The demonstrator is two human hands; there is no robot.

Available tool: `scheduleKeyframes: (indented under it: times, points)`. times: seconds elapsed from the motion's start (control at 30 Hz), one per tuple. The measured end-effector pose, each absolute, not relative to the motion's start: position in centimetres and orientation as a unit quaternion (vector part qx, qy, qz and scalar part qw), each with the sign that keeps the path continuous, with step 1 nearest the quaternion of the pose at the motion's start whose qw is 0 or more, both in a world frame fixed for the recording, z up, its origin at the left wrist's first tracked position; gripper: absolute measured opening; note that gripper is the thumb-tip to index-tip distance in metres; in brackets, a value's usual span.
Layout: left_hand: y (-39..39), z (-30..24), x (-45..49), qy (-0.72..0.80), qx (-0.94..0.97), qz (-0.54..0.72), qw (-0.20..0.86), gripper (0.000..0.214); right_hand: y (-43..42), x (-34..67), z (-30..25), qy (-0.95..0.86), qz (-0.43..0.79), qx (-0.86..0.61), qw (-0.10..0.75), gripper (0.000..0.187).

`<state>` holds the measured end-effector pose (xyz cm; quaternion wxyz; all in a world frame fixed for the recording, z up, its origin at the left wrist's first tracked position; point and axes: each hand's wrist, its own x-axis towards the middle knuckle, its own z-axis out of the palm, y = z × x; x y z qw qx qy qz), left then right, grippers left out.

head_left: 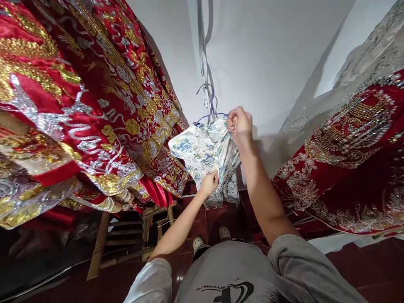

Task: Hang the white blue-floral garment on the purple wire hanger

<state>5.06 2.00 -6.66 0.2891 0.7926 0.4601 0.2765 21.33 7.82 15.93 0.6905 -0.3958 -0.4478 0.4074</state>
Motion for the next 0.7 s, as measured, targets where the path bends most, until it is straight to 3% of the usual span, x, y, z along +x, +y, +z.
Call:
scheduleKeyframes:
  times: [0.1, 0.3, 0.57, 0.7]
  points:
    - [1.8, -6.4, 4.2, 0.462, 0.791, 0.270, 0.295, 0.015, 6.5, 21.9, 16.2, -0.538, 0.375, -0.421, 0.627, 0.035]
    - [0.7, -5.9, 4.2, 0.450, 0.801, 0.264, 0.293, 0.014, 4.0, 19.9, 9.0, -0.640, 0.260, -0.631, 0.353, 0.052]
    - [-0.1, -5.6, 6.3, 0.467, 0.814, 0.234, 0.255, 0.010, 6.3, 19.1, 7.5, -0.642, 0.143, -0.688, 0.306, 0.050]
    - [-0.6, -5.7, 7.1, 0.485, 0.815, 0.212, 0.235, 0.008, 6.2, 19.8, 6.9, -0.628, 0.200, -0.673, 0.337, 0.044]
